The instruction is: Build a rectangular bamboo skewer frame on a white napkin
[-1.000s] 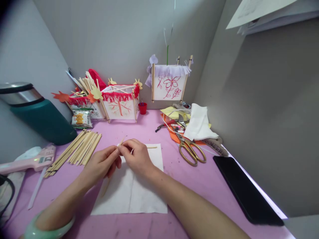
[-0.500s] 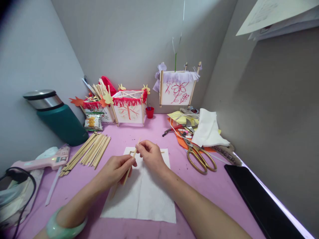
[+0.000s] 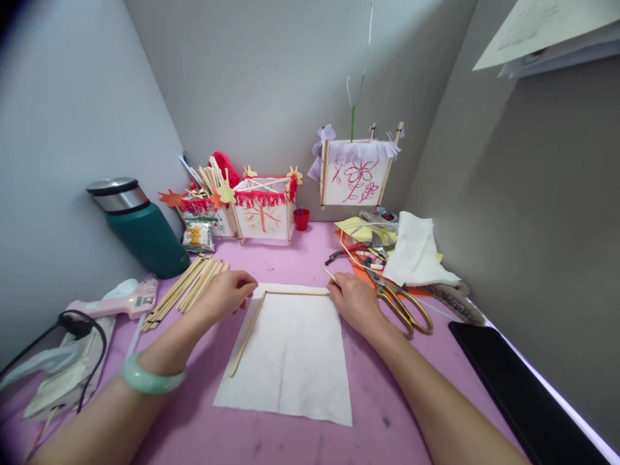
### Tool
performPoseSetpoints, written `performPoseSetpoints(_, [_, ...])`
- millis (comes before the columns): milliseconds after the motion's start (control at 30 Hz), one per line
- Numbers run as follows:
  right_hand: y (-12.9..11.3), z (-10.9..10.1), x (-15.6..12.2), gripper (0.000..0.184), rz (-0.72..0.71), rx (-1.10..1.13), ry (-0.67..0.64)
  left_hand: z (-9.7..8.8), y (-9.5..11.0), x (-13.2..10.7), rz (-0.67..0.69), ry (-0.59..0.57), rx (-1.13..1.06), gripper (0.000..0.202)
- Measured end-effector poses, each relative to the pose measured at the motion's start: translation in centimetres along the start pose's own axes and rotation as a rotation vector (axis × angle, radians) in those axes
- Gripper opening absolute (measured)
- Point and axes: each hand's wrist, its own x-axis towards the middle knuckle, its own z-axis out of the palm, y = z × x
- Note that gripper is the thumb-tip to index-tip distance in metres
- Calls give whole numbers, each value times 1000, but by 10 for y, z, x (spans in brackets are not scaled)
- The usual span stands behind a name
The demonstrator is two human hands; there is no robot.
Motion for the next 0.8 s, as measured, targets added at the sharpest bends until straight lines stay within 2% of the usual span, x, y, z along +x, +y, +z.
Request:
performPoseSetpoints(133, [12, 5, -2, 13, -19, -161, -39, 14, 0, 12, 39, 54, 65, 24])
performPoseSetpoints(267, [16, 7, 0, 14, -53, -239, -86, 26, -8, 14, 49, 47, 94, 27])
performPoseSetpoints(800, [19, 10, 2, 17, -106, -317, -144, 26, -12, 14, 91, -1, 105, 26])
